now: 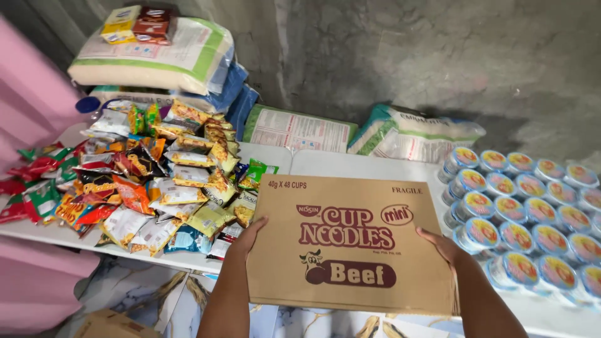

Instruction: Organizing and packing cup noodles into cardboard boxes in a storage area.

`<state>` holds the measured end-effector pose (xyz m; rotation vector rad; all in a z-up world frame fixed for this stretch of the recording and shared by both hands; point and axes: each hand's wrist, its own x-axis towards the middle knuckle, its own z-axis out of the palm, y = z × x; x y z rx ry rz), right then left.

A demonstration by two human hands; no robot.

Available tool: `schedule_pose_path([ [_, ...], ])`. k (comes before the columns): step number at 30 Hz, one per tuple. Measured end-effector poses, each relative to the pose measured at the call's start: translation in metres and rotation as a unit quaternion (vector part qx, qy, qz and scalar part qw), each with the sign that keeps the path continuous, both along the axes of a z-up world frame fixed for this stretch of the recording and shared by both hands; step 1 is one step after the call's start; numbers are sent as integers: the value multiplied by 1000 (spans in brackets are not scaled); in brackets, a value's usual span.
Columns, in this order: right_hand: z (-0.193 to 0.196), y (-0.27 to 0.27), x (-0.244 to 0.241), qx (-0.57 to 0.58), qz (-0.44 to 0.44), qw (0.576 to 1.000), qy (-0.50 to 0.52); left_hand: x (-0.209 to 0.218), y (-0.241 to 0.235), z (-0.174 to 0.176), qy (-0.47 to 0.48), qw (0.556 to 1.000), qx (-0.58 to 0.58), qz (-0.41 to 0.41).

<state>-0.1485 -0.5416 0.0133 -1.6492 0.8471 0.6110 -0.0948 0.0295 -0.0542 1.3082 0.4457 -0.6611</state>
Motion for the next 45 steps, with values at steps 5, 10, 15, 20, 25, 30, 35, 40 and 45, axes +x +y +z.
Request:
schedule_pose_path([
  [5, -1, -8, -2, 129, -17, 989, 65, -42, -15, 63, 77, 996, 31, 10],
  [10, -14, -27, -1, 145, 20, 987, 70, -68, -6, 16, 21, 999, -40, 27],
  [15, -17, -26, 10, 173, 85, 976, 97, -107, -7, 18, 42, 995, -43, 75],
  [20, 5, -18, -5, 139, 89, 980, 109, -145, -10, 24, 76, 991, -23, 103],
  [25, 4, -14, -26, 112, 133, 980, 98, -194, -4, 27, 109, 984, -50, 130],
  [30, -2, -2, -46, 185, 169, 962, 107, -254, 13, 33, 107, 977, -52, 176],
  [35, 35, 29, -86, 105, 190, 973, 80, -316, 25, 48, 75, 978, -42, 192],
  [40, 38, 39, -131, 70, 243, 965, 64, -400, 23, 91, 129, 964, -50, 227],
  [45, 46, 93, -179, 24, 263, 961, 83, -492, 51, 104, 114, 955, -44, 270],
])
